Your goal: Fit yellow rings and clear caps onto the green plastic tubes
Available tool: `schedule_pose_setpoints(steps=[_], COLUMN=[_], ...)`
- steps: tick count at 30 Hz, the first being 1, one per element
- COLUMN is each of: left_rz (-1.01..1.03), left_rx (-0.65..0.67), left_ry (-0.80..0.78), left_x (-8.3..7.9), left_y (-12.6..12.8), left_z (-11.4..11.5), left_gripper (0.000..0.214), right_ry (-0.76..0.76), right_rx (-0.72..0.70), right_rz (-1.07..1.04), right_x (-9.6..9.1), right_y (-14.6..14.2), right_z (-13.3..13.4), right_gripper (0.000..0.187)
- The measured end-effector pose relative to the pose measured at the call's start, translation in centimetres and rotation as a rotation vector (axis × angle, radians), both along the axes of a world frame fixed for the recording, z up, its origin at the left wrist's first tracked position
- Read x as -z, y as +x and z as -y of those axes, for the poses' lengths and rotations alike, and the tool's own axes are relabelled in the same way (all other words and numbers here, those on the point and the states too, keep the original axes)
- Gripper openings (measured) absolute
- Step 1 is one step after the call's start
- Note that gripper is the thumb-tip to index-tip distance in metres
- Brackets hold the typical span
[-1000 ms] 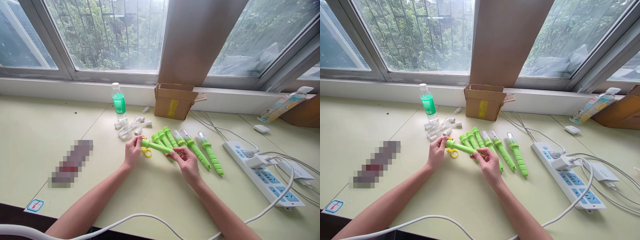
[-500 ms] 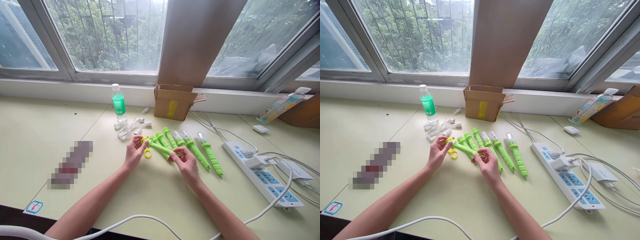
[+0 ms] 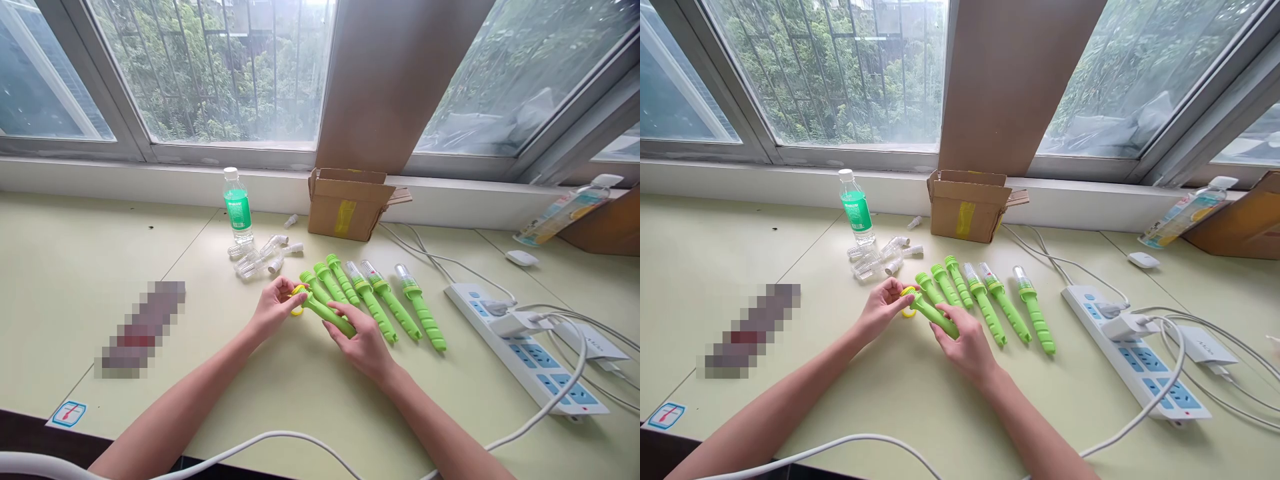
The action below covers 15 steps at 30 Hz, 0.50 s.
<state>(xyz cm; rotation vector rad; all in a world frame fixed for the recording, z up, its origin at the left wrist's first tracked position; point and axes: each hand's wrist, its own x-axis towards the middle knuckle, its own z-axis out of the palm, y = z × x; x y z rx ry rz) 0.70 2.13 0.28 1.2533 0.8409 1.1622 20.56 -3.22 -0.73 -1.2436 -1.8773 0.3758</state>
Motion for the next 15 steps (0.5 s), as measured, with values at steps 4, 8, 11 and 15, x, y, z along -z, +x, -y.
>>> schedule_pose_setpoints(steps=[4, 8, 11, 15], left_rz=[0.0, 0.004, 0.009, 0.011], left_rx=[-0.02, -0.027, -0.032, -0.043], left_ry=[-0.004, 0.013, 0.016, -0.007], left_x=[-0.06, 0.13, 0.17, 0.06], left_y=[0.0, 0.11, 0.17, 0.17], left_z=[0.04, 0.13, 0.16, 0.21], left_gripper=[0.037, 0.037, 0.037, 0.039], right_ry=[0.027, 0.035, 0.037, 0.063], right_rx=[-0.019, -0.006, -0.013, -0.036], right_rz=[0.054, 0.073, 0.072, 0.054], right_x=[-0.01, -0.21, -0.36, -0.42], right_y=[0.02, 0.16, 0.28, 0.26], right_z=[0.0, 0.02, 0.08, 0.14], right_gripper=[0.026, 0.025, 0.024, 0.024])
